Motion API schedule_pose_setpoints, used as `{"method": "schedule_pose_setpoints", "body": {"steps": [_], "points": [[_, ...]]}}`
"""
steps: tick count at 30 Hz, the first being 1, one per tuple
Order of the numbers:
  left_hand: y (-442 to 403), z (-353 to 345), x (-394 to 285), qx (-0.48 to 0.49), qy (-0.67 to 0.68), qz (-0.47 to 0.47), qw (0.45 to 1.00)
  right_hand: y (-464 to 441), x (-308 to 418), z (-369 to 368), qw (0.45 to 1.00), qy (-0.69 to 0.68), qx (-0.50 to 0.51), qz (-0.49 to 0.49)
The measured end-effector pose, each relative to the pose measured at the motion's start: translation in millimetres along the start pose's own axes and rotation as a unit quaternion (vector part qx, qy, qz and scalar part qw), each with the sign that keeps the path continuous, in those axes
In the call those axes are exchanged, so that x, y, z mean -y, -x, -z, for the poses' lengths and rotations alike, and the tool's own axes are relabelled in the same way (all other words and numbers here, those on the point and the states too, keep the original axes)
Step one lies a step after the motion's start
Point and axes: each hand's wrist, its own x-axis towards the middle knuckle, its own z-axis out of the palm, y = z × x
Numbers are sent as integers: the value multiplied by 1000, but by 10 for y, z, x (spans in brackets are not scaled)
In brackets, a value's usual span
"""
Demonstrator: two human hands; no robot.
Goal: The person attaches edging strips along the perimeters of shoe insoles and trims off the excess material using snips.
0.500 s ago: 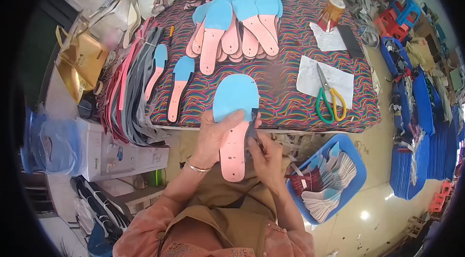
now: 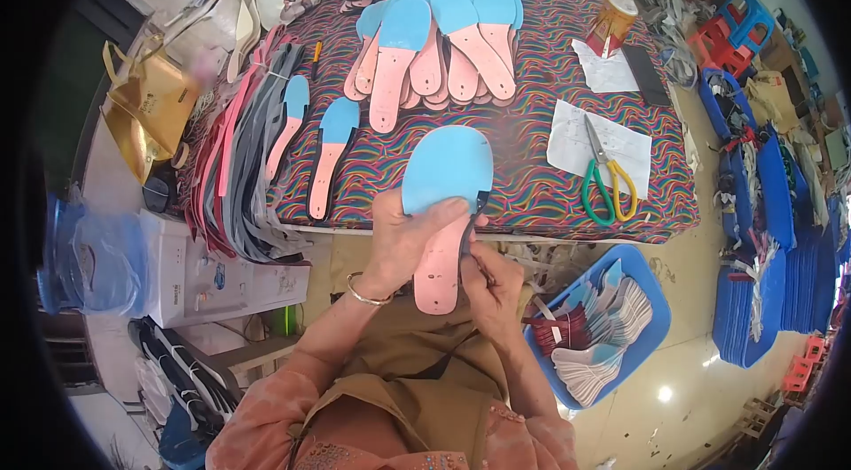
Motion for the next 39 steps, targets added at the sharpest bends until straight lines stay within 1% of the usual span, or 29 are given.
{"method": "schedule_pose_setpoints", "body": {"steps": [2, 3, 5, 6, 7, 8, 9, 10, 11, 12, 14, 15, 16, 18, 19, 20, 22, 23, 25, 29, 31, 32, 34, 35, 36, 37, 38, 39], "points": [[-31, 36, -18, 14, -9, 51, 999, -65, 12, 38, 1000, 8, 13, 8], [-22, 36, -19, 13, -9, 51, 999, -75, 15, 15, 1000, -29, 3, -7], [22, 21, -9, 36, 95, 66, 993, -99, 86, -23, 999, -31, -13, 9], [60, 22, -18, 36, 94, 66, 993, -111, 112, -31, 999, -34, -31, 26], [114, 28, -39, 33, 142, 83, 986, -120, 114, -27, 999, -35, -31, 26], [163, 25, -44, 31, 190, 100, 976, -130, 114, -14, 999, 16, -26, 37], [214, 1, -1, 32, 190, 101, 976, -138, 111, -9, 996, 66, -21, 48], [275, -28, 74, 7, 192, 115, 975, -143, 99, -18, 997, 66, -21, 46], [310, -29, 130, -21, 194, 127, 972, -152, 79, -36, 995, 73, -17, 65], [309, 33, 145, -25, 195, 126, 972, -155, 65, -55, 993, 78, -11, 84], [286, 184, 123, 37, 64, 90, 993, -139, 119, -38, 993, 95, 8, 76], [273, 192, 94, 31, 14, 65, 997, -139, 157, -15, 991, 114, 23, 70], [239, 211, -9, 29, 15, 62, 998, -129, 186, 16, 990, 115, 26, 72], [195, 266, -239, 3, 111, 86, 990, -41, 213, 87, 984, 134, 113, 34], [180, 246, -214, -2, 104, 61, 993, 1, 181, 108, 986, 122, 105, 41], [182, 232, -239, -4, 104, 60, 993, 35, 201, 108, 986, 122, 107, 41], [198, 194, -317, -25, 132, 110, 985, 101, 261, 108, 961, 199, 93, 165], [194, 201, -315, -25, 132, 110, 985, 137, 240, 97, 961, 199, 93, 165], [186, 208, -296, -10, 159, 128, 979, 197, 187, 80, 944, 215, 84, 235], [176, 197, -205, -20, 144, 119, 982, 212, 299, 94, 943, 236, 98, 214], [174, 223, -121, -9, 161, 110, 981, 194, 367, 110, 940, 262, 144, 163], [175, 221, -105, -7, 159, 109, 981, 170, 340, 112, 940, 261, 143, 164], [195, 208, -75, 9, 211, 126, 969, 98, 241, 117, 941, 218, 116, 230], [215, 203, -57, 11, 211, 126, 969, 62, 209, 126, 942, 218, 114, 230], [244, 194, -36, 35, 199, 127, 971, 26, 183, 139, 978, 129, 83, 139], [268, 177, -20, 61, 187, 127, 972, -17, 176, 148, 997, 36, 48, 47], [290, 142, -33, 65, 187, 129, 972, -74, 194, 156, 997, 38, 43, 47], [315, 94, -67, 74, 163, 131, 975, -143, 232, 165, 998, -49, 29, -24]]}}
